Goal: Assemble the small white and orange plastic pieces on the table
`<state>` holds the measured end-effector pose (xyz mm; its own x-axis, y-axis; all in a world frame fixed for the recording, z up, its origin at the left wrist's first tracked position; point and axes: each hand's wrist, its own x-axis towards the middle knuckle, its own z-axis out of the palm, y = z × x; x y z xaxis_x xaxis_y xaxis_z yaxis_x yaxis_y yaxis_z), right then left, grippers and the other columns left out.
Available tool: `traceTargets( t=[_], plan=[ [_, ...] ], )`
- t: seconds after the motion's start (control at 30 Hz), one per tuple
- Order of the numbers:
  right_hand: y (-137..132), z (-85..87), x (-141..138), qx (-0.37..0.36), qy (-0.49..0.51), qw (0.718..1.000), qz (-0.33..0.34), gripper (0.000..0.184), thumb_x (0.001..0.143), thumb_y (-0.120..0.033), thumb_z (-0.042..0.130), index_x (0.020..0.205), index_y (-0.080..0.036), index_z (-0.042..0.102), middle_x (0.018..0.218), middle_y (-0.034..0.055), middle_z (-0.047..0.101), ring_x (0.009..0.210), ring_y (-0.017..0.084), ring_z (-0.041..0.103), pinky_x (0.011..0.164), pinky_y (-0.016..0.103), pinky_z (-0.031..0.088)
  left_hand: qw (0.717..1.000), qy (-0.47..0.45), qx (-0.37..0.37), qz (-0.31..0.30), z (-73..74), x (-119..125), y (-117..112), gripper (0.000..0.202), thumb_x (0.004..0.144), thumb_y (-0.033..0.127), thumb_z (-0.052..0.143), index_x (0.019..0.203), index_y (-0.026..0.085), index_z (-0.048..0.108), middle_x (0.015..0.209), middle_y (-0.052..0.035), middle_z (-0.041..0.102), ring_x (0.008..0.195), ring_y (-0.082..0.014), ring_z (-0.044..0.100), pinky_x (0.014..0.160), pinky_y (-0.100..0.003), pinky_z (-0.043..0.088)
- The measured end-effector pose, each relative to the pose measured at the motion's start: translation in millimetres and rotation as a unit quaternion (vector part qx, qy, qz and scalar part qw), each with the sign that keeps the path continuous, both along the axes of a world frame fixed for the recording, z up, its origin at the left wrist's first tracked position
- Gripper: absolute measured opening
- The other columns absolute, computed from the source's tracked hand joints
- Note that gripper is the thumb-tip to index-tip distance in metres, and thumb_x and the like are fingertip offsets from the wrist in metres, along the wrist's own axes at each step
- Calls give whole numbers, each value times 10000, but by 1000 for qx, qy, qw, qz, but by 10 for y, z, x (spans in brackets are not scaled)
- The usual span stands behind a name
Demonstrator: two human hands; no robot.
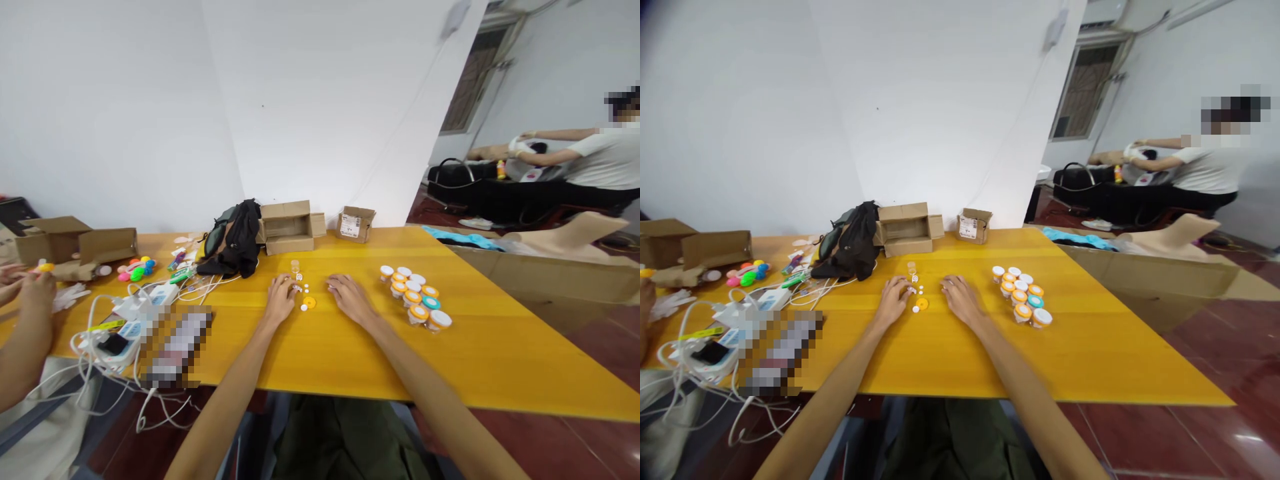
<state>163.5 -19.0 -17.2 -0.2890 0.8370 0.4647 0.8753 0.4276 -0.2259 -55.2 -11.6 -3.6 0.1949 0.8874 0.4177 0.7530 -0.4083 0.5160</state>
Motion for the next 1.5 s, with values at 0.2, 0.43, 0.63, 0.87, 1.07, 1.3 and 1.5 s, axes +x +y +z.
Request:
traceTargets(
  t=[0.2, 0.43, 0.63, 0.87, 1.07, 1.3, 1.5],
  plan=[
    [17, 31, -71, -20, 24, 999, 29, 322, 919, -104, 439, 1127, -206, 663, 1136, 97, 670, 1049, 205, 605, 941, 346, 473, 998, 8, 10, -66, 144, 12, -236, 152, 903, 220, 541, 969, 254, 674, 1092, -47, 629, 1083, -231, 529, 966, -396, 402],
    [-65, 87, -32, -25, 49, 998, 0, 282, 917, -126, 473, 1132, -203, 640, 1147, 94, 665, 1053, 207, 607, 926, 321, 468, 988, 44, -11, -150, 139, -2, -327, 68, 813, 195, 648, 848, 230, 602, 980, -31, 612, 979, -219, 552, 932, -377, 418],
    [-86, 124, -59, -40, 43, 998, -17, 264, 901, -118, 504, 1101, -206, 652, 1116, 93, 675, 1015, 207, 618, 895, 306, 463, 988, -12, 5, -154, 114, -21, -248, 127, 832, 115, 569, 762, 220, 555, 848, -15, 598, 884, -194, 572, 846, -323, 463],
    [-90, 135, -65, -45, 44, 998, -9, 249, 904, -116, 491, 1063, -211, 656, 1087, 86, 694, 1003, 208, 627, 889, 311, 467, 993, -41, 26, -105, 72, -35, -180, 184, 806, 49, 540, 731, 217, 557, 855, -15, 576, 834, -173, 595, 792, -291, 496],
    [-91, 108, -77, -49, 82, 995, 26, 187, 912, -138, 489, 990, -212, 642, 1032, 71, 696, 959, 188, 637, 874, 302, 479, 990, 18, 70, -118, 71, 0, -227, 137, 820, 135, 621, 920, 226, 638, 1002, -46, 575, 966, -211, 561, 887, -350, 472],
    [-76, 69, -100, -53, 136, 987, 72, 145, 900, -161, 514, 924, -223, 642, 1024, 62, 693, 957, 187, 639, 861, 312, 488, 985, 73, 53, -144, 67, 1, -217, 114, 866, 197, 614, 928, 254, 691, 1037, -54, 576, 1040, -229, 519, 909, -384, 430],
    [-20, 48, -126, -56, 178, 979, 77, 140, 897, -177, 507, 875, -228, 635, 965, 48, 695, 888, 187, 646, 835, 317, 495, 991, 61, 50, -110, 54, 6, -207, 162, 820, 97, 577, 843, 232, 663, 1049, -54, 571, 1022, -229, 515, 890, -388, 430]
  ],
)
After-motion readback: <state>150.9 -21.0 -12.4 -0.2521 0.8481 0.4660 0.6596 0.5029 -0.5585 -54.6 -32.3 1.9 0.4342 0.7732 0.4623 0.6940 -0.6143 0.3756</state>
